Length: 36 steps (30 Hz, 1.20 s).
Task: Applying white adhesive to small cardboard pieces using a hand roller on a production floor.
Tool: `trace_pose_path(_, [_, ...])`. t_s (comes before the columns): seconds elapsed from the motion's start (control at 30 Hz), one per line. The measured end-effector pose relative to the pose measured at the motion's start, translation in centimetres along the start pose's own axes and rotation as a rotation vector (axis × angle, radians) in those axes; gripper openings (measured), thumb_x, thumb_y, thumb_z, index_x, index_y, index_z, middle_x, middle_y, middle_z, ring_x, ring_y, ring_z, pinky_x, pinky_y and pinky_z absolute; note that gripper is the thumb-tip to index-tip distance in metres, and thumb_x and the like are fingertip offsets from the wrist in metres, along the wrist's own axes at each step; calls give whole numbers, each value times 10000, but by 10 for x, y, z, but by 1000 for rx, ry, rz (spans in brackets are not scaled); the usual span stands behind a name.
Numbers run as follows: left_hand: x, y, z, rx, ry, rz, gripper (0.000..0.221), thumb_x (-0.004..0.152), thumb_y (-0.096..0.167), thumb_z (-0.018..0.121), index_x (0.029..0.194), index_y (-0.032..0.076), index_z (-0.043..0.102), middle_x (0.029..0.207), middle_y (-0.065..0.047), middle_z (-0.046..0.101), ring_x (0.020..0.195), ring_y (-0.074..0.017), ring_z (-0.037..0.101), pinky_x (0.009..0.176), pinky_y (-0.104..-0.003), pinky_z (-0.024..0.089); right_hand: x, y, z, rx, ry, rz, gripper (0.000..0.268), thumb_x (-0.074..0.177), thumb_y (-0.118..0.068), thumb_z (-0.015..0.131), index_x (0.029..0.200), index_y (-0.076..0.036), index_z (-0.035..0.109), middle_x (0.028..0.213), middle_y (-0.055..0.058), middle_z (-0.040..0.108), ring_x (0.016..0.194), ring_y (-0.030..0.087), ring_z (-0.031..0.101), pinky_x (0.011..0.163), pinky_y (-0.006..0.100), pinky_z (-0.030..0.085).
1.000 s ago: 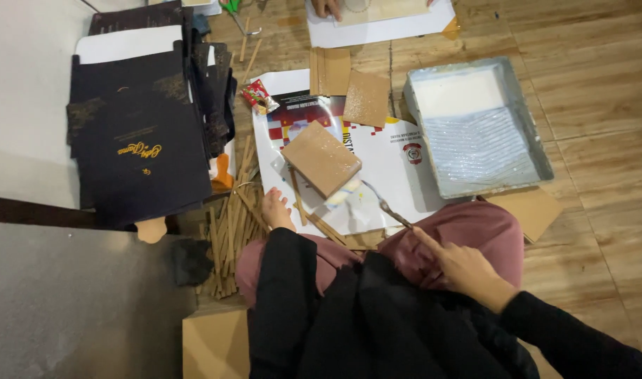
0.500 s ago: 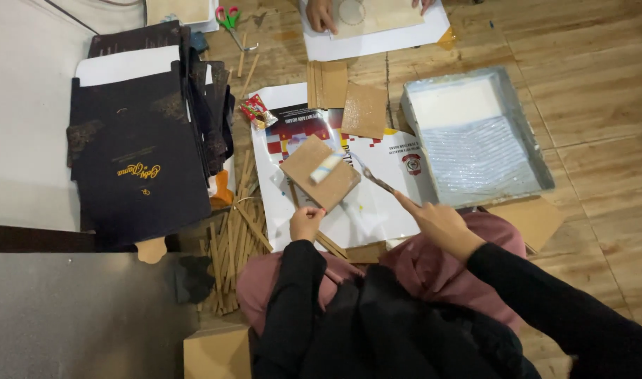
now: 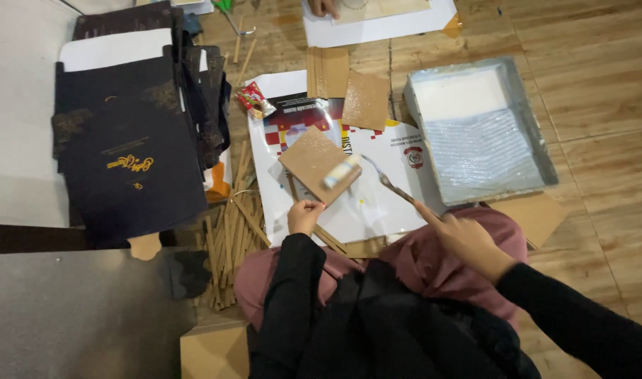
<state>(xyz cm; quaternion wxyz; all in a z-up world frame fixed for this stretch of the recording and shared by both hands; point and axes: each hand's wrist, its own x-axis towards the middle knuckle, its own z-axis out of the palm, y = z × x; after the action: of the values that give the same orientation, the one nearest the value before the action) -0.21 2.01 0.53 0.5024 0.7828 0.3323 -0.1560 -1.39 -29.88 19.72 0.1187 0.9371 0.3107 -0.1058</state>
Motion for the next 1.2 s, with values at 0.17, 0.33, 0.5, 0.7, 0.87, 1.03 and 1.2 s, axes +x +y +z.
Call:
trace_pose_path(0.17, [-16, 14, -4, 24, 26, 10, 205, 697, 378, 662, 832, 224, 653, 787, 38, 680, 862, -182, 628, 754, -292, 472, -52, 36, 18, 129, -196, 146, 631, 842, -257, 423, 1411, -330, 160, 771, 116, 650, 707, 320, 678, 634, 434, 560])
trace_pose_path(0.33, [-51, 37, -14, -254, 126, 158, 122, 706, 150, 675, 715, 31, 650, 690, -37, 637, 617, -125, 557, 614, -214, 465, -66, 87, -20, 221, -283, 410, 583, 902, -198, 295, 1433, -275, 66, 928, 73, 668, 724, 208, 698, 698, 349, 590])
trace_pose_path(0.5, [-28, 16, -3, -382, 174, 206, 283, 711, 154, 677, 952, 35, 587, 761, -53, 565, 652, -136, 547, 619, -225, 462, -70, 157, 65, 152, -9, 445, 591, 835, -178, 406, 1396, -157, 221, 788, 148, 655, 554, 290, 666, 516, 403, 530])
trace_pose_path(0.7, [-47, 35, -14, -652, 22, 122, 493, 768, 57, 579, 1243, 52, 449, 917, -57, 587, 690, -101, 537, 570, -181, 394, -54, 168, 105, 268, -87, 584, 427, 896, -182, 356, 1318, -243, 325, 844, 190, 676, 760, 367, 658, 652, 462, 503])
trace_pose_path(0.87, [-49, 40, -17, -641, -43, 22, 567, 776, 157, 589, 1311, 94, 410, 1036, -45, 567, 775, -108, 550, 637, -219, 413, -21, 167, 119, 127, 54, 603, 346, 917, -290, 415, 1238, -164, 448, 973, 173, 641, 810, 392, 642, 668, 477, 515])
trace_pose_path(1.03, [-27, 23, -3, -627, -50, 47, 626, 802, 143, 614, 1364, 128, 337, 1208, -127, 461, 937, -209, 611, 783, -330, 480, 76, 113, 139, 258, 363, 493, 297, 885, -160, 509, 1160, -179, 622, 1009, 79, 598, 865, 269, 618, 701, 390, 513])
trace_pose_path(1.2, [-30, 17, -3, -665, -94, 66, 609, 825, 156, 601, 1367, 115, 326, 1227, -140, 433, 963, -220, 599, 784, -327, 477, 158, -8, 72, 1007, 463, 159, 308, 814, -41, 493, 1092, -55, 627, 1019, 197, 585, 970, 381, 558, 837, 439, 444])
